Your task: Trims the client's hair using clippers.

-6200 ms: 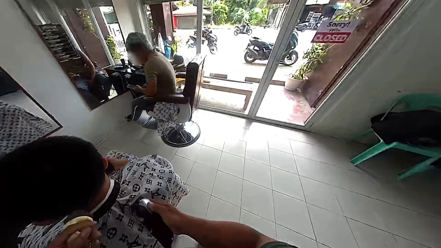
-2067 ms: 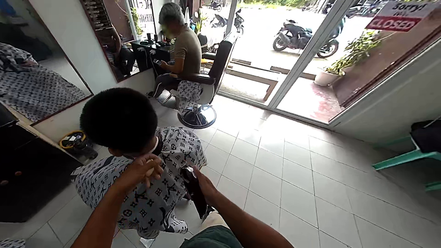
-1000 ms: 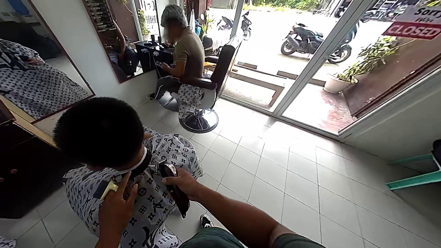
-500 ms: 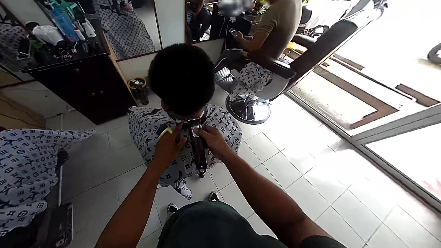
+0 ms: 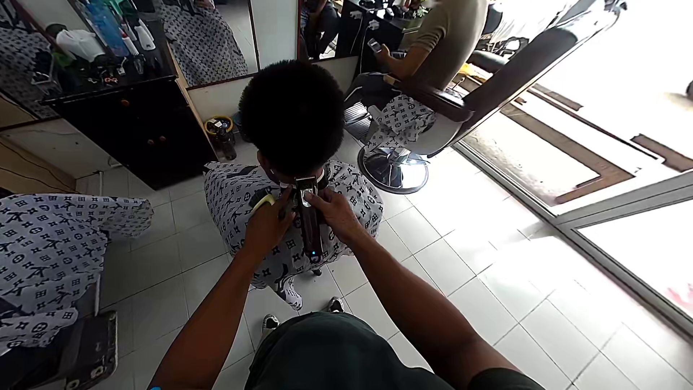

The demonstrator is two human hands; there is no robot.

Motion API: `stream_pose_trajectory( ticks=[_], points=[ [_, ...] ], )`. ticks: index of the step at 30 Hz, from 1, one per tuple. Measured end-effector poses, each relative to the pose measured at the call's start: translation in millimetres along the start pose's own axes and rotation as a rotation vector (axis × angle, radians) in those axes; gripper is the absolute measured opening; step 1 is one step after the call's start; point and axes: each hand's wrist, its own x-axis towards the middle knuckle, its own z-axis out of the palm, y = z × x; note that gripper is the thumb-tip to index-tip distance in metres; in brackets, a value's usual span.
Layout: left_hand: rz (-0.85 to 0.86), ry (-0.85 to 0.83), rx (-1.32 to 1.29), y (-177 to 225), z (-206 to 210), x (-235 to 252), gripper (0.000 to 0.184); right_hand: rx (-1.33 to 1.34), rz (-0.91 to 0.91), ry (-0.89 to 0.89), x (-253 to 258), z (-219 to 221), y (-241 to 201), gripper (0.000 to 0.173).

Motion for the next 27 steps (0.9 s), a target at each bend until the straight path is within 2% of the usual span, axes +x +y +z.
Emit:
stream_pose_trajectory(
  ticks=[5,9,13,17,23,27],
  points=[
    [-0.011,-0.003,0.007,2.1,-1.1,-0.8,0.064,-0.031,0.009,-0.009,1.5,-1.4,0.6,0.038],
    [-0.019,-0.007,0.006,3.3,-1.7,-1.3,0.065,-0.009,-0.060,-0.005,0.8,2.5,4.2,0.035],
    [-0.010,-0.005,0.008,0.5,-1.5,-1.5,0.065,0.000,0.002,-0.009,1.6,1.7,2.3,0.036],
    [-0.020,-0.002,0.008,3.8,-1.9,-2.0,0.064,-0.052,-0.093,-0.020,-0.2,3.2,6.1,0.035],
    [-0.034,-0.012,0.032,3.3,-2.2,-0.9,0.064,-0.028,0.039,-0.033,0.6,1.2,4.1,0.038],
    [-0.031,-0.013,0.028,3.0,-2.3,-0.8,0.064,-0.017,-0.009,-0.020,3.9,3.2,4.1,0.037]
  ],
)
